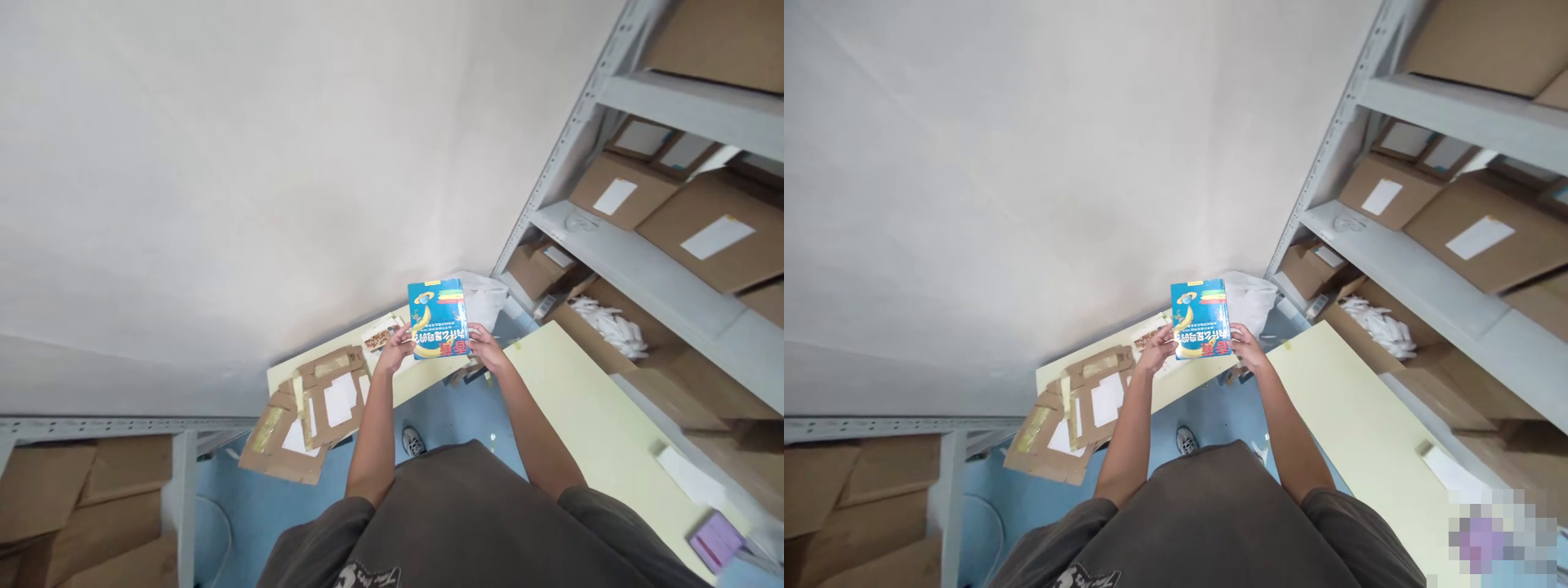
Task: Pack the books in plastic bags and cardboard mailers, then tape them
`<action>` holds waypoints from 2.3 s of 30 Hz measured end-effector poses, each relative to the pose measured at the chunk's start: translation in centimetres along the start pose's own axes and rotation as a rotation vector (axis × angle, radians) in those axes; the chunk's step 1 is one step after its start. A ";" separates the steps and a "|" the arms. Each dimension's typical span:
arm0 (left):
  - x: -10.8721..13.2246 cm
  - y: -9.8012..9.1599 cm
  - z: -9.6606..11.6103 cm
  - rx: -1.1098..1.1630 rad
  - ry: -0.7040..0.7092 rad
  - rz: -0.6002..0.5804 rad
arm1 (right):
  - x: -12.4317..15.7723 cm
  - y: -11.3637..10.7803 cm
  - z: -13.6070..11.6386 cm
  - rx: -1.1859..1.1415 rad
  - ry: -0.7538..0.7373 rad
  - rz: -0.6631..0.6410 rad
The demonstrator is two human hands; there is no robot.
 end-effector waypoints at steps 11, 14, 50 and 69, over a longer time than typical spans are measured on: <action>-2.0 27.2 -5.9 -0.063 -0.068 -0.360 | 18.5 -21.9 0.3 -0.217 -0.127 0.312; -1.6 35.6 -8.3 -0.091 -0.098 -0.453 | 24.7 -27.2 1.0 -0.271 -0.176 0.428; -2.9 62.3 -15.1 -0.172 -0.039 -1.238 | 26.8 -32.1 0.4 0.069 -0.388 1.161; -9.0 63.4 -10.2 -0.289 0.050 -1.128 | 34.1 -36.9 -3.4 -0.385 -0.483 0.930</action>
Point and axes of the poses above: each hand's wrist, its own x-axis away from the middle knuckle, its own y-axis out of the palm, z = x × y, the point moved 4 cm from there along -x, towards the middle knuckle, and after that the axes turned 8 degrees about y, right-handed, at the moved point
